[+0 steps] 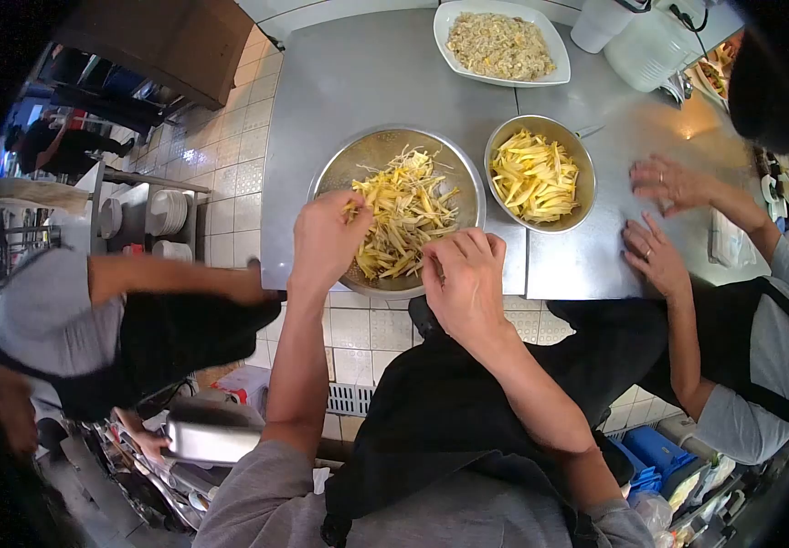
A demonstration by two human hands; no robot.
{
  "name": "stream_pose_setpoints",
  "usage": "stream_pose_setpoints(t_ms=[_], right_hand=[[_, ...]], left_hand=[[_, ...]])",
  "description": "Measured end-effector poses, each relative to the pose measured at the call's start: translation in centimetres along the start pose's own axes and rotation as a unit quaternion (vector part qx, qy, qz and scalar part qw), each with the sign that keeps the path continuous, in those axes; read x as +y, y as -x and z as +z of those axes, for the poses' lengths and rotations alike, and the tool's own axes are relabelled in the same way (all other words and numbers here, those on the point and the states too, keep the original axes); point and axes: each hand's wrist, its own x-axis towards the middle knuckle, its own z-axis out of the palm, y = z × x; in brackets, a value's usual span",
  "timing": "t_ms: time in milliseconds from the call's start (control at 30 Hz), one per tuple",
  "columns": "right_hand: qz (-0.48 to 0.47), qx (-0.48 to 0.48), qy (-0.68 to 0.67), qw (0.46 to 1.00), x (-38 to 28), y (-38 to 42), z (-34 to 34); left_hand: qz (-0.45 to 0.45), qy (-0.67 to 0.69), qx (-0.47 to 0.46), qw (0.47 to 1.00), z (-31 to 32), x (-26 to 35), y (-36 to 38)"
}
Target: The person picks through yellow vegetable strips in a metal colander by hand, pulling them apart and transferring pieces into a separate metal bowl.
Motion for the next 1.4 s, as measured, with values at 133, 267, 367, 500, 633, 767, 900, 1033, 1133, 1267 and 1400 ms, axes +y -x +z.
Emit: stream_pose_setpoints(t_ms=[133,267,367,500,633,767,900,1033,1133,1267,1400], right_hand=[[0.014,-0.023,-0.039,0.999,0.0,-0.6,-0.4],[0.026,0.016,-0.127,0.991,-0.5,-1.9,-0.5],[0.013,0.044,-0.169,0.985,-0.9,-2.8,-1.0],[0.028,0.044,-0.169,0.984,-0.5,-3.1,-0.9],[0.036,0.041,-0.165,0.985,-0.4,-3.0,-1.1],[0.014,0.069,-0.128,0.989,-0.3,-2.8,-1.5],[0.008,0.086,-0.121,0.989,-0.2,-2.4,-1.4],[0.019,0.056,-0.133,0.989,-0.5,-2.0,-1.4],[0.017,0.037,-0.142,0.989,-0.7,-1.4,-1.1],[0.012,0.005,-0.121,0.993,-0.9,-1.0,-1.3],[0.01,-0.023,-0.121,0.992,-1.3,-0.6,-1.1]], left_hand=[[-0.072,0.167,-0.033,0.983,-1.3,0.7,0.8],[-0.085,0.272,-0.109,0.952,-2.0,1.9,1.6],[-0.098,0.33,-0.161,0.925,-1.7,3.1,2.2],[-0.074,0.352,-0.193,0.913,-0.5,3.3,2.7],[-0.076,0.353,-0.207,0.909,-0.2,3.4,2.9],[-0.109,0.415,-0.216,0.877,-0.2,4.1,3.0],[-0.176,0.495,-0.224,0.821,0.4,3.5,3.2],[-0.209,0.57,-0.214,0.765,0.9,4.3,3.1],[-0.216,0.586,-0.23,0.746,1.7,3.3,2.9],[-0.224,0.564,-0.161,0.779,2.1,3.6,3.1],[-0.2,0.551,-0.054,0.808,3.1,2.7,3.1]])
